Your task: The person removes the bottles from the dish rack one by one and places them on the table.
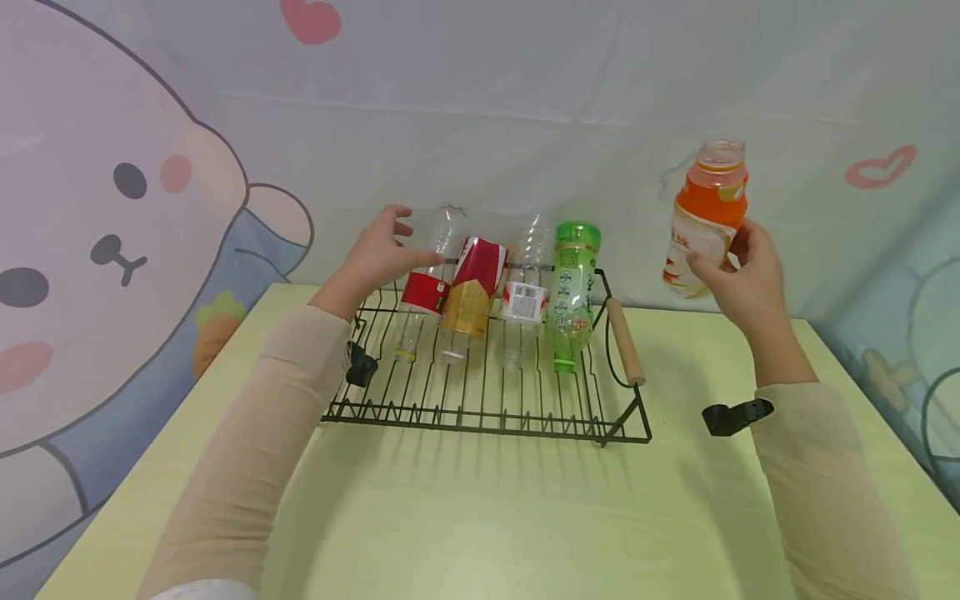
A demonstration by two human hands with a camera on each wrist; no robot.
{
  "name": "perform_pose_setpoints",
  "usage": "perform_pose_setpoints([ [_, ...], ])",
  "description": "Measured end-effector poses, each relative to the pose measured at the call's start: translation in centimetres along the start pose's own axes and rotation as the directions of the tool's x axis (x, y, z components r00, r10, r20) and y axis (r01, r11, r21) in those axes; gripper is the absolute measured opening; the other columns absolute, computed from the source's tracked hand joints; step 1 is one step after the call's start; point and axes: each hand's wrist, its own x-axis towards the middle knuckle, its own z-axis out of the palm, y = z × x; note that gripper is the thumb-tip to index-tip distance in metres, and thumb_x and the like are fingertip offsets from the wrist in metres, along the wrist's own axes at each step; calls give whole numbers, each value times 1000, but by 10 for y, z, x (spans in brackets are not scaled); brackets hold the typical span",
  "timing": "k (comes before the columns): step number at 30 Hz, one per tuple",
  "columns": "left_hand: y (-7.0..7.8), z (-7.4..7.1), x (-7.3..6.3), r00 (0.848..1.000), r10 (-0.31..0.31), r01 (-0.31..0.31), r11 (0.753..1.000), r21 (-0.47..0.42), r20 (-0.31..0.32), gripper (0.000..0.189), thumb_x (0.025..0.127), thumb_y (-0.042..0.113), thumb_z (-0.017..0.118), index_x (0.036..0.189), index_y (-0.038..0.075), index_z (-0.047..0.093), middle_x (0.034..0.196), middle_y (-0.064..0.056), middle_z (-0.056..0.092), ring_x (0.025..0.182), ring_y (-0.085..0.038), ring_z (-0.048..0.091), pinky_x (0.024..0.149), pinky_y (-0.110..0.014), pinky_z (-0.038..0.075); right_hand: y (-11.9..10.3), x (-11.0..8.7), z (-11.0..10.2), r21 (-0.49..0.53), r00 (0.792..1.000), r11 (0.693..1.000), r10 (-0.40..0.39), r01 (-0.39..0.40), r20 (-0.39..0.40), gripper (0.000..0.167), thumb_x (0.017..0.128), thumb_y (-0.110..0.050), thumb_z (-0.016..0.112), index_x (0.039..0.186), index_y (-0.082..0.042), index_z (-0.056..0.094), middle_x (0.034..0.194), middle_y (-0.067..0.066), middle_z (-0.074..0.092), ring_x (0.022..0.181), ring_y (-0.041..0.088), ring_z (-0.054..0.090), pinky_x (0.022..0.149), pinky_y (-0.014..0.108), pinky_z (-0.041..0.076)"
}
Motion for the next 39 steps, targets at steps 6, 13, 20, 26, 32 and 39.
perform_pose_setpoints([
  [6, -9, 4, 5, 999, -39, 39, 999, -13, 0, 84, 86, 29, 70, 150, 10, 21, 148, -17, 36, 131, -35, 38, 100, -52, 44, 14, 2, 8, 9, 997, 997, 71, -71, 7, 70, 93, -33, 59, 149, -8, 25, 140, 10, 39, 126, 22, 39, 111, 42, 34],
  [13, -20, 11, 13, 998, -62, 62, 998, 5, 5, 84, 87, 30, 69, 151, 10, 19, 147, -20, 35, 130, -37, 39, 101, -52, 44, 31, 4, 17, 4, 995, 995, 101, -101, -4, 72, 92, -35, 60, 148, -6, 26, 139, 12, 40, 123, 23, 40, 110, 43, 36],
  [20, -27, 14, 14, 997, -78, 78, 997, 0, 23, 83, 89, 30, 66, 152, 9, 17, 148, -22, 33, 130, -39, 39, 103, -54, 40, 45, 5, 26, -8, 992, 992, 123, -123, 7, 73, 93, -37, 59, 148, -3, 26, 139, 16, 41, 123, 26, 41, 108, 45, 38],
  [26, -36, 15, 16, 995, -93, 94, 995, -17, 47, 84, 88, 30, 66, 152, 8, 15, 149, -23, 32, 131, -39, 38, 105, -54, 38, 55, 4, 33, -20, 989, 989, 147, -146, 23, 73, 93, -37, 57, 148, 0, 24, 141, 21, 40, 127, 34, 40, 107, 50, 37],
  [32, -40, 16, 17, 990, -121, 123, 992, -24, 75, 86, 88, 31, 66, 153, 9, 12, 150, -24, 31, 132, -40, 37, 106, -55, 36, 68, 4, 39, -24, 985, 986, 168, -167, 41, 75, 93, -38, 58, 148, 1, 24, 140, 22, 40, 128, 36, 40, 106, 52, 36],
  [39, -45, 20, 21, 987, -139, 140, 990, -4, 85, 86, 90, 31, 66, 152, 8, 11, 150, -24, 31, 134, -40, 35, 108, -54, 34, 81, 5, 47, -28, 981, 983, 183, -181, 70, 76, 93, -36, 59, 147, 4, 23, 141, 25, 39, 130, 39, 39, 107, 53, 35],
])
